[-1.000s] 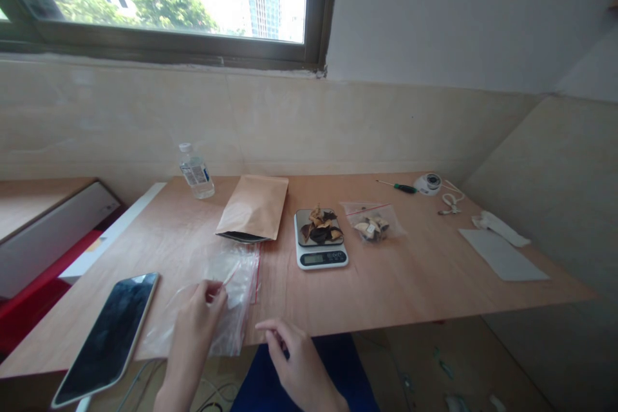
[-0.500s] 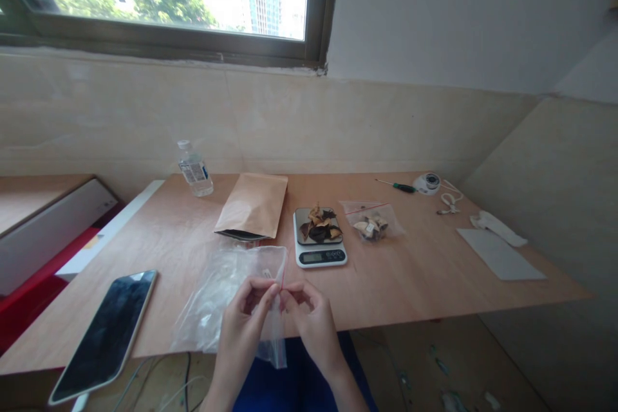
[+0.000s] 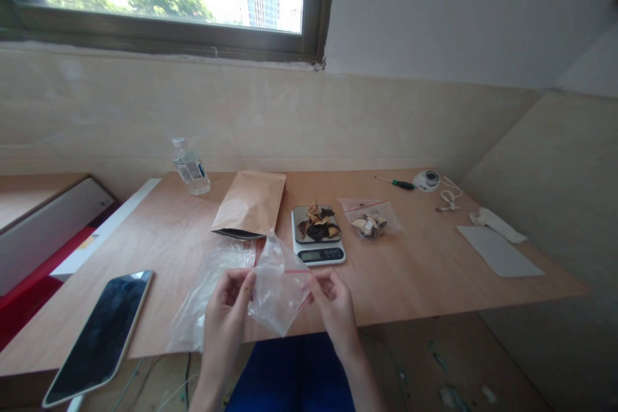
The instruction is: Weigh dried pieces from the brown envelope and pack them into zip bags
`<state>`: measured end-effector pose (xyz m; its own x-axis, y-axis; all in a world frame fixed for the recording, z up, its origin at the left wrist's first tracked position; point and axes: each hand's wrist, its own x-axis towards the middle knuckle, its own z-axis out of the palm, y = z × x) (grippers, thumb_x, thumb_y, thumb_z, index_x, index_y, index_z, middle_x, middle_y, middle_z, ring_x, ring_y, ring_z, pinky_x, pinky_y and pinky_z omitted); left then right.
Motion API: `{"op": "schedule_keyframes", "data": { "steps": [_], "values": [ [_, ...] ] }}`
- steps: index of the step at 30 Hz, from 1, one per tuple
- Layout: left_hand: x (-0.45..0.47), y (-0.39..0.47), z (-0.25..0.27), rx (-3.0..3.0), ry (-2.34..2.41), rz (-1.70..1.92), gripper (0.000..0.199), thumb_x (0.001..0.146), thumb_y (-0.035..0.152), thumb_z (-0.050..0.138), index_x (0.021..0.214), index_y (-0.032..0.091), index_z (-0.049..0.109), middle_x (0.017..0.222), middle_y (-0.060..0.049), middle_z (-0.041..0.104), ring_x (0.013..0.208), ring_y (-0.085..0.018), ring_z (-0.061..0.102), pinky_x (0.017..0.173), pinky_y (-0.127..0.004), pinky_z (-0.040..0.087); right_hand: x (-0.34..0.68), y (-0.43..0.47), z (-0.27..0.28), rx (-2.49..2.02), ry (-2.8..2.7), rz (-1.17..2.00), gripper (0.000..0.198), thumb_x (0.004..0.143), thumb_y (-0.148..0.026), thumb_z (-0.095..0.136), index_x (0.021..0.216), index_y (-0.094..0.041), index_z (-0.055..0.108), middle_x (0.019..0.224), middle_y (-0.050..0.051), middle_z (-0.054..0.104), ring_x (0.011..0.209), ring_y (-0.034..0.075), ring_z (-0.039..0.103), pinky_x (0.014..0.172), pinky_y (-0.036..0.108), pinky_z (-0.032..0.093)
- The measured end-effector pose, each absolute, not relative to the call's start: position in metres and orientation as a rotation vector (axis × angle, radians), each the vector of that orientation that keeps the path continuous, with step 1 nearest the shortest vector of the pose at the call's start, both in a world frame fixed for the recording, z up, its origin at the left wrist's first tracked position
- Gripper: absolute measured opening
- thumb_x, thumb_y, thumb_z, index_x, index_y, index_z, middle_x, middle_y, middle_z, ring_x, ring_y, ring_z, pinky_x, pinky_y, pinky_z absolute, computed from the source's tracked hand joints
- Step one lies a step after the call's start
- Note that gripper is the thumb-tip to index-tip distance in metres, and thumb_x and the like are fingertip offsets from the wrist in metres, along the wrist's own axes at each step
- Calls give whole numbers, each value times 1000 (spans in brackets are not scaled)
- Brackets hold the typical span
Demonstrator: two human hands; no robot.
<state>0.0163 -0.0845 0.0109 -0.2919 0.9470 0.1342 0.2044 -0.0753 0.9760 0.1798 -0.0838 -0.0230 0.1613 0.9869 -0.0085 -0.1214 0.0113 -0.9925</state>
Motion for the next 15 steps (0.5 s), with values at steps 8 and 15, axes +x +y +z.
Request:
{"op": "schedule_keyframes", "data": {
  "steps": [8, 15],
  "values": [
    [27, -69, 20, 1335, 1530, 1383, 33, 77, 51, 57, 78, 18, 56, 66, 1, 56, 61, -14, 54, 56, -24, 43, 219, -47, -21, -1288, -1254, 796, 32, 90, -46, 42, 89, -19, 59, 87, 7, 67, 80, 18, 62, 73, 30, 49],
    [41, -46, 17, 1822, 1704, 1441, 17, 84, 34, 48, 74, 20, 50, 97, -8, 52, 96, -23, 53, 88, -39, 43, 237, 16, -43, -1482, -1710, 198, 50, 83, -46, 53, 126, -22, 49, 127, 14, 50, 121, 30, 42, 100, 49, 34]
  ]
}}
